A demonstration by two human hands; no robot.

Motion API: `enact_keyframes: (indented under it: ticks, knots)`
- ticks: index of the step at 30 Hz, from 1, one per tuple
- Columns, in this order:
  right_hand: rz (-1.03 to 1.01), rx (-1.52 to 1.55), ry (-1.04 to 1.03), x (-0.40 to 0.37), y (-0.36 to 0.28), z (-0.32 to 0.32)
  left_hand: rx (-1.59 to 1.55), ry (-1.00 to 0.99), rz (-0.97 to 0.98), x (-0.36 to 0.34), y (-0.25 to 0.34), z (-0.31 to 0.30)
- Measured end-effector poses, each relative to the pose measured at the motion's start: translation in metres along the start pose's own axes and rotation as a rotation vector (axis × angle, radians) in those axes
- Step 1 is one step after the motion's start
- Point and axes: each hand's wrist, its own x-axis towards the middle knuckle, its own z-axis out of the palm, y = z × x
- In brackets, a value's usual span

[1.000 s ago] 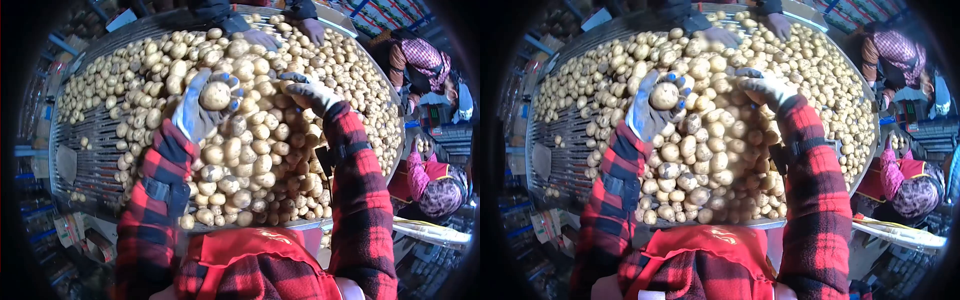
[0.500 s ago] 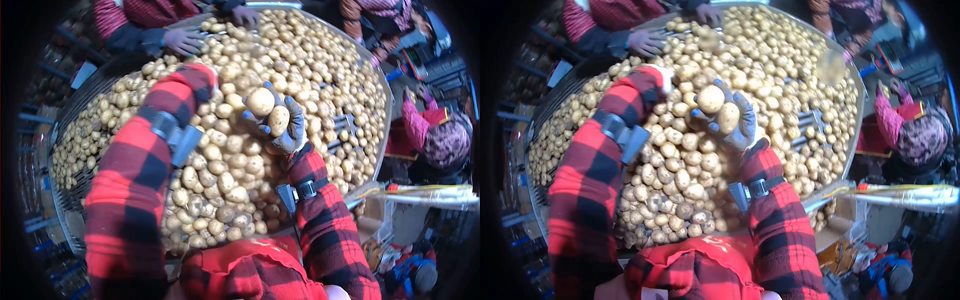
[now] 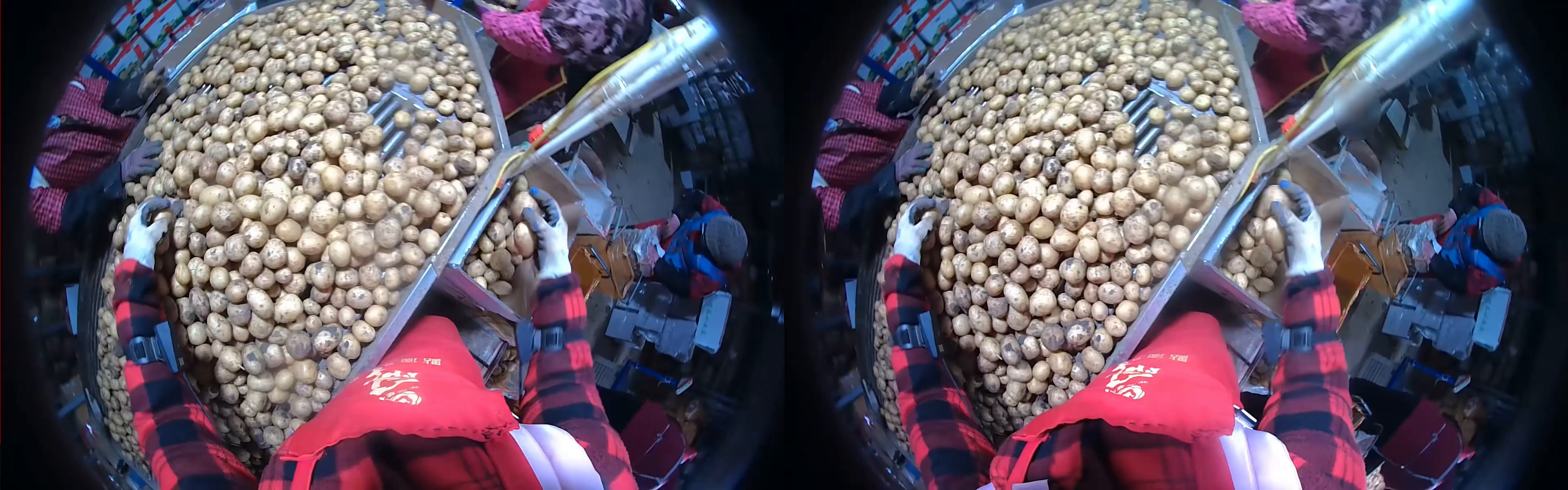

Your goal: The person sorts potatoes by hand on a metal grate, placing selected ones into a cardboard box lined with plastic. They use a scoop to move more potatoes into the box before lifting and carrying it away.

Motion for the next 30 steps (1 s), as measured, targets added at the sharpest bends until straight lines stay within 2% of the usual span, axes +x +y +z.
enact_keyframes:
  ticks: [1,2,3,4,6,8,10,12,13,14,15,16,17,18,19,20,22,24,25,27,28,29,30]
  knots:
    - [-0.15,-0.381,0.12,0.007,0.002,-0.018,-0.086,0.071,0.064,-0.005,-0.012,0.0]
    - [-0.115,-0.458,0.224,0.022,0.02,-0.048,-0.173,0.15,0.127,-0.009,-0.016,-0.002]
    - [-0.064,-0.182,0.259,0.021,0.017,-0.059,-0.284,0.17,0.002,-0.014,-0.004,-0.007]
    - [0.003,0.095,0.264,0.019,0.018,-0.06,-0.67,0.206,-0.092,-0.048,0.07,0.006]
    - [0.073,0.62,-0.155,0.004,0.016,-0.057,-1.253,-0.048,-0.16,-0.08,0.14,0.018]
    - [0.187,0.741,-0.098,-0.033,-0.008,0.009,-1.473,-0.224,-0.231,-0.099,0.197,0.051]
    - [0.317,0.919,-0.459,-0.035,0.045,0.01,-1.555,-0.429,-0.29,-0.11,0.248,0.098]
    - [0.537,0.953,-0.638,-0.075,0.045,0.047,-1.54,-0.662,-0.344,-0.113,0.294,0.152]
    - [0.282,0.641,-0.678,-0.099,0.052,0.053,-1.452,-0.786,-0.288,-0.114,0.316,0.181]
    - [0.333,0.585,-0.704,-0.109,0.06,0.052,-1.128,-0.867,0.182,-0.11,0.328,0.216]
    - [0.382,0.528,-0.732,-0.121,0.067,0.051,-0.66,-0.705,0.727,-0.105,0.341,0.252]
    - [0.715,0.746,-0.764,-0.122,0.073,0.044,-0.429,-0.457,1.093,-0.101,0.354,0.287]
    - [0.727,0.782,-0.598,-0.134,0.083,0.035,-0.667,-0.748,0.516,-0.112,0.385,0.306]
    - [0.707,0.821,-0.571,-0.144,0.081,0.025,-0.832,-0.996,-0.106,-0.121,0.408,0.323]
    - [0.709,0.941,-0.619,-0.15,0.062,0.017,-0.678,-0.795,0.169,-0.123,0.403,0.344]
    - [0.705,1.063,-0.671,-0.155,0.045,0.01,-0.657,-0.772,0.22,-0.133,0.407,0.35]
    - [0.541,0.968,-0.516,-0.164,0.076,-0.004,-0.614,-0.719,0.319,-0.153,0.416,0.362]
    - [0.517,0.995,-0.436,-0.16,0.128,-0.022,-0.118,-0.519,0.904,-0.175,0.405,0.383]
    - [0.498,0.996,-0.399,-0.159,0.143,-0.032,0.027,-0.431,0.931,-0.188,0.412,0.379]
    - [0.361,0.641,-0.349,-0.156,0.116,-0.054,0.0,-0.465,0.849,-0.196,0.409,0.37]
    - [0.315,0.827,-0.421,-0.156,0.079,-0.065,-0.013,-0.478,0.796,-0.196,0.403,0.364]
    - [0.282,1.014,-0.504,-0.156,0.041,-0.076,-0.127,-0.587,0.795,-0.19,0.387,0.357]
    - [0.2,0.896,-0.271,-0.159,0.031,-0.097,-0.168,-0.67,0.704,-0.192,0.37,0.349]
